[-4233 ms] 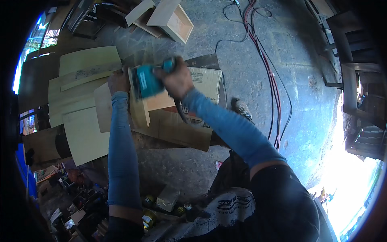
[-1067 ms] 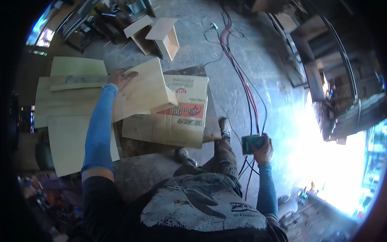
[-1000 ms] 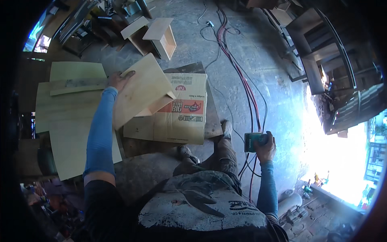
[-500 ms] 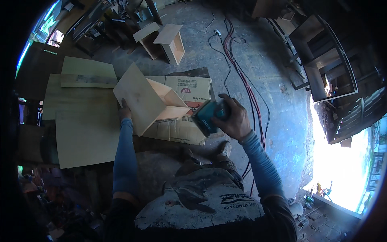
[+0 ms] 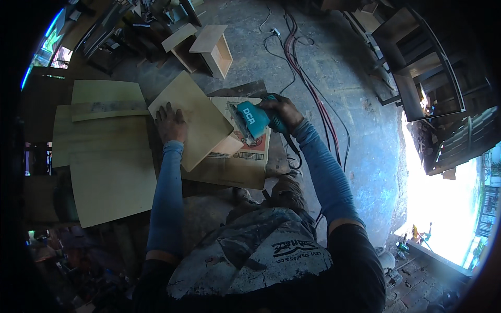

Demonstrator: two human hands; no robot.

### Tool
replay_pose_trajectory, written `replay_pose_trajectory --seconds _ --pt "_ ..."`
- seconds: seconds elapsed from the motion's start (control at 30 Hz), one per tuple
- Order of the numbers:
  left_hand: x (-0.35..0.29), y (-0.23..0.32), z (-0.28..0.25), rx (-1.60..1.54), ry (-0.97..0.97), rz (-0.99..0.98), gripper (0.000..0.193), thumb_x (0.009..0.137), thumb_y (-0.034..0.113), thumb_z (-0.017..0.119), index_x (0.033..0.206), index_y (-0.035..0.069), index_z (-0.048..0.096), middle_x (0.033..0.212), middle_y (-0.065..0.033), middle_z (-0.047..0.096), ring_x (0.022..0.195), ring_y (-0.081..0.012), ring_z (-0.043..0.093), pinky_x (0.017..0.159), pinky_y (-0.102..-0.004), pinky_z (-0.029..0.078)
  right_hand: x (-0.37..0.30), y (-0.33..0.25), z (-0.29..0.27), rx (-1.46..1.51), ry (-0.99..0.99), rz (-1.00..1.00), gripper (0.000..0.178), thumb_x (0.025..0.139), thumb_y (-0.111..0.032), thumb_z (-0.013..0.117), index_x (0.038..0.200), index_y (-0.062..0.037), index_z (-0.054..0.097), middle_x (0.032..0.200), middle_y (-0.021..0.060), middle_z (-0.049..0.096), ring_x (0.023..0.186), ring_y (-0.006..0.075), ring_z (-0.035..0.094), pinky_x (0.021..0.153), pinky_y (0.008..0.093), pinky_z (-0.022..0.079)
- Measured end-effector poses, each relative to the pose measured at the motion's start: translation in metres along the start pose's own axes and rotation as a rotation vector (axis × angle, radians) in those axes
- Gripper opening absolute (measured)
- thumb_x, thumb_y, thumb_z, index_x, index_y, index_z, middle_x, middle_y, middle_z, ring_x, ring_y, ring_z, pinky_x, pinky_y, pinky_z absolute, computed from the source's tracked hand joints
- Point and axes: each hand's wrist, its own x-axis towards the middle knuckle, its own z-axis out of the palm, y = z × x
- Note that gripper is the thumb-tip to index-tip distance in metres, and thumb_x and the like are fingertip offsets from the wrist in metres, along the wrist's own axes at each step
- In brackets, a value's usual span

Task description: The person uses a handheld electric sander to smooth the surfaces of a small wooden box. They work on the exterior and interior faces, flipping the box over to access different sides. The person also uses a metal ruler to guide the sander along the edges for straight lines.

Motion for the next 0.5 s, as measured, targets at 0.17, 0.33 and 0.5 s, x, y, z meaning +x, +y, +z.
replay_pose_trajectory --seconds 0.17,0.33,0.5 --pt "0.008 0.046 -0.008 0.22 -0.185 -0.196 0.06 0.102 0.043 0.045 0.156 0.017 0.041 0.16 -0.0263 0.036 0.147 -0.0482 0.033 0.121 -0.0586 0.026 0.055 0.019 -0.032 0.025 -0.085 0.042 0.051 0.087 -0.028 0.072 0.124 0.0054 0.062 0.11 0.0161 0.07 0.097 0.0219 0.069 0.088 0.0335 0.056" --pt "0.025 0.091 -0.006 0.258 -0.147 -0.322 0.065 0.103 0.056 0.038 0.159 0.021 0.037 0.163 -0.026 0.03 0.149 -0.052 0.027 0.122 -0.0625 0.02 0.07 0.025 -0.012 0.017 -0.124 0.04 0.058 0.084 -0.03 0.079 0.125 0.0051 0.06 0.116 0.0175 0.068 0.105 0.0226 0.067 0.093 0.0347 0.054" --pt "0.018 0.086 -0.007 0.254 -0.209 -0.354 0.068 0.102 0.058 0.04 0.16 0.022 0.037 0.164 -0.0255 0.029 0.148 -0.0553 0.025 0.121 -0.0653 0.019 0.154 0.011 0.025 -0.108 -0.155 0.098 0.065 0.081 -0.031 0.084 0.129 0.0038 0.058 0.117 0.0193 0.066 0.112 0.0249 0.065 0.098 0.0365 0.052"
